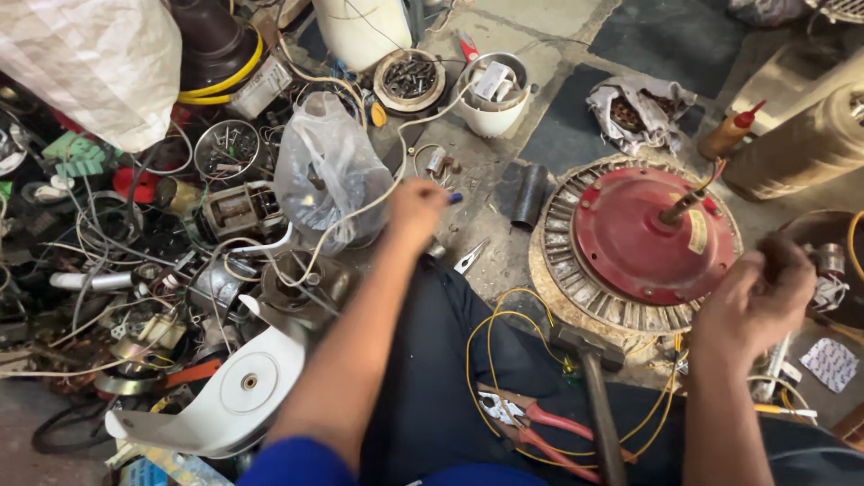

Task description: The person sits on the floor and works on a disassembled electric motor. They use a hammer to tap the rotor into place, then place a red plastic cover over the rotor. They use pliers to manipulate wires and a screwdriver to tighten screws on the cover.

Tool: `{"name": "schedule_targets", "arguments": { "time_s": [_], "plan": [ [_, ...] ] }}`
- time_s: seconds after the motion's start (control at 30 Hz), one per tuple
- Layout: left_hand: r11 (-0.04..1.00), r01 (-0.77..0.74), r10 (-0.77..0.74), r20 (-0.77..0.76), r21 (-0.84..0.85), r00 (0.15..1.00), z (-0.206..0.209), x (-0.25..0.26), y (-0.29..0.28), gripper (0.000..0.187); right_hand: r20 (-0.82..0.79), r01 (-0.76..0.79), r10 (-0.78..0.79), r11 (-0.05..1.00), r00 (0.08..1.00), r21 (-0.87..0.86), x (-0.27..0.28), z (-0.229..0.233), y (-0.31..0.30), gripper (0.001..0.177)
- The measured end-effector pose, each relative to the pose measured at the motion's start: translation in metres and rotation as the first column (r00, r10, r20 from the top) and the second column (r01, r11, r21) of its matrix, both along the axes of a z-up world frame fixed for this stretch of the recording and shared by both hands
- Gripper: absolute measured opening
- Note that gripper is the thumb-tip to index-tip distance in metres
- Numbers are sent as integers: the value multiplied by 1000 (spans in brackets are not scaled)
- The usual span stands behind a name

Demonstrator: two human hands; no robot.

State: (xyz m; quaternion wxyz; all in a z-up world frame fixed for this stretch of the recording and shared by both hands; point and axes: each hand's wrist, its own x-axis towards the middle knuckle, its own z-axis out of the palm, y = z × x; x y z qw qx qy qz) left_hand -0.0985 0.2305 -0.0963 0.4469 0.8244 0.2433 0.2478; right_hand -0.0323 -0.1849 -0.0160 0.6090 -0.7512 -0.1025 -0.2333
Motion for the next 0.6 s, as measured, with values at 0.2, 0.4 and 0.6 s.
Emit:
{"name": "schedule_targets", "arguments": {
  "time_s": [0.2, 0.4, 0.6],
  "plan": [
    [906, 424, -393, 399, 13, 828, 106, -77, -200, 19, -520, -424, 333, 903, 787, -64, -85, 56, 47, 37],
    [884, 450, -358, 440, -124, 824, 129, -90, -218, 28, -412, -324, 209, 917, 887, -232, -110, 39, 52, 33],
    [828, 482, -312, 479, -286, 820, 127, -100, -234, 48, -380, -117, 32, 972, 924, -202, -110, 13, 52, 27]
  ]
}}
